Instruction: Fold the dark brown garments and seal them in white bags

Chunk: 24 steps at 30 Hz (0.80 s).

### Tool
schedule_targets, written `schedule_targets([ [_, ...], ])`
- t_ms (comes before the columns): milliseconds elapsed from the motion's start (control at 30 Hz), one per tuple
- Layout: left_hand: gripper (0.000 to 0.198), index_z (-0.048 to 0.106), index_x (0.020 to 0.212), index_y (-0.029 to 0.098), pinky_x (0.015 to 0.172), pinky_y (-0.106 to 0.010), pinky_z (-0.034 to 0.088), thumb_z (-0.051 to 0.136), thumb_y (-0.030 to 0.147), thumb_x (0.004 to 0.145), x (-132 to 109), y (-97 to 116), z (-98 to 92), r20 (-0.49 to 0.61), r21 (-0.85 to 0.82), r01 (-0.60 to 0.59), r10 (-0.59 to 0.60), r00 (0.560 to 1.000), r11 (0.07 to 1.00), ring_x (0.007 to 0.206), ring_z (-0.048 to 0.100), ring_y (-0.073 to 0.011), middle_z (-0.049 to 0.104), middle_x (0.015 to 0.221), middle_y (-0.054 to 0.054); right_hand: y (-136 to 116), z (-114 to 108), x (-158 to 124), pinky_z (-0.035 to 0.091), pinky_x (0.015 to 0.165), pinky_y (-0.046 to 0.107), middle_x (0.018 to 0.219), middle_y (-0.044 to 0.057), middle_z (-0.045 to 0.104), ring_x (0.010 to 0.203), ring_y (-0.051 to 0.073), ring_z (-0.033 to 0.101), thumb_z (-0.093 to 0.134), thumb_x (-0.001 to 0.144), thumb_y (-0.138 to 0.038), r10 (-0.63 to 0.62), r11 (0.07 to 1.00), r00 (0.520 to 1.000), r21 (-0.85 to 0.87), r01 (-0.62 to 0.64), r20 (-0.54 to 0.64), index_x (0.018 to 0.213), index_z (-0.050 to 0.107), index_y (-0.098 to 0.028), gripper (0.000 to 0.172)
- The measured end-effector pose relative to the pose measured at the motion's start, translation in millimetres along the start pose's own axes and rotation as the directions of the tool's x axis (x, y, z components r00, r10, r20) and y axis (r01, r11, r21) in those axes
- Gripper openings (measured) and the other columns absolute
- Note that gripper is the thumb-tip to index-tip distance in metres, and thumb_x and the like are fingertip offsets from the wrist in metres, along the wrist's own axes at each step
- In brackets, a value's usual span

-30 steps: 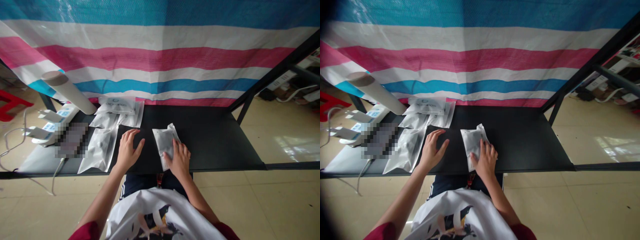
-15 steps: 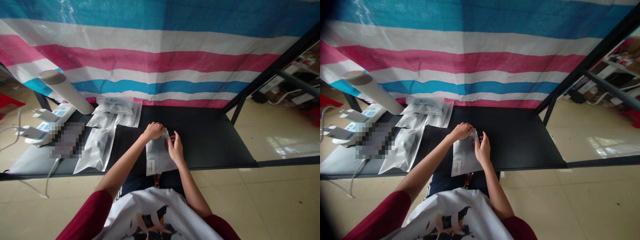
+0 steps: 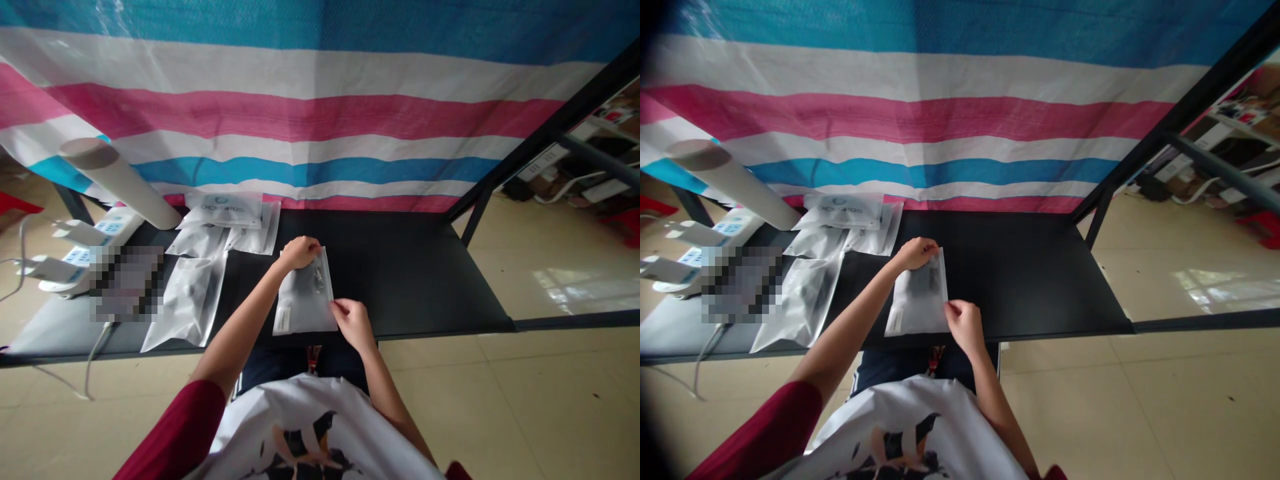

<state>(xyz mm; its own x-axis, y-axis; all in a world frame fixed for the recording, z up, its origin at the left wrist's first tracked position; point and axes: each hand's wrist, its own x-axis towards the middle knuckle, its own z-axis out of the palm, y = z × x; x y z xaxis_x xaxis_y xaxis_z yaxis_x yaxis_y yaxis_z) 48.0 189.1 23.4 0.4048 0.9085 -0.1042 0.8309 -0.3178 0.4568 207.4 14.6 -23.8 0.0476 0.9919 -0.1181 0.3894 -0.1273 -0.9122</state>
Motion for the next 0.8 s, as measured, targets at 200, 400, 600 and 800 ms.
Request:
schedule_targets([
  [200, 0.026, 0.074, 0.099, 0.023, 0.093, -0.034, 0.047, 0.049, 0.026, 0.092, 0.8, 9.5, 1.8, -0.058, -0.004, -0.031, 0.03, 0.998, 1.0, 0.11, 0.062, -0.0246, 0.073, 0.106, -0.006, 0.0, 1.9, -41.8, 0.057, 0.059, 0.034, 0.075, 0.009, 0.073, 0.068, 0.026, 0.072, 0.055, 0.089, -0.054, 0.077, 0.993, 0.994, 0.086, -0.084, 0.076, 0.087, 0.069, -0.021, 0.036],
  [400, 0.048, 0.046, 0.14, 0.019, 0.113, -0.049, 0.034, 0.047, 0.039, 0.096, -54.4, 14.1, 26.1, -0.416, -0.022, -0.118, 0.099, 0.904, 0.993, 0.143, 0.033, -0.0298, 0.042, 0.151, -0.013, -0.5, -8.3, -19.5, 0.058, 0.056, 0.03, 0.092, 0.005, 0.071, 0.07, 0.019, 0.07, 0.05, 0.09, -0.059, 0.106, 0.951, 0.994, 0.292, -0.105, 0.011, 0.125, 0.05, -0.023, 0.05],
  [600, 0.068, 0.011, 0.155, 0.011, 0.118, -0.049, 0.029, 0.032, 0.047, 0.1, -104.3, -14.8, 69.9, -0.41, -0.101, -0.082, 0.034, 0.911, 0.992, 0.151, 0.014, -0.0288, 0.016, 0.162, -0.022, -0.6, -14.2, 14.4, 0.054, 0.054, 0.026, 0.085, 0.005, 0.068, 0.072, 0.018, 0.067, 0.043, 0.094, -0.049, 0.019, 0.98, 0.99, 0.193, -0.045, 0.137, 0.109, 0.061, -0.021, 0.036],
  [800, 0.081, 0.004, 0.154, 0.001, 0.117, -0.052, 0.03, 0.027, 0.056, 0.099, -104.9, -23.8, 81.0, -0.354, 0.064, -0.09, 0.107, 0.929, 0.994, 0.149, 0.02, -0.0334, 0.021, 0.158, -0.029, -4.3, -15.0, 53.5, 0.049, 0.06, 0.027, 0.086, 0.006, 0.073, 0.067, 0.019, 0.067, 0.054, 0.089, -0.039, -0.042, 0.996, 0.991, -0.076, 0.052, 0.127, 0.113, 0.066, -0.019, 0.033],
])
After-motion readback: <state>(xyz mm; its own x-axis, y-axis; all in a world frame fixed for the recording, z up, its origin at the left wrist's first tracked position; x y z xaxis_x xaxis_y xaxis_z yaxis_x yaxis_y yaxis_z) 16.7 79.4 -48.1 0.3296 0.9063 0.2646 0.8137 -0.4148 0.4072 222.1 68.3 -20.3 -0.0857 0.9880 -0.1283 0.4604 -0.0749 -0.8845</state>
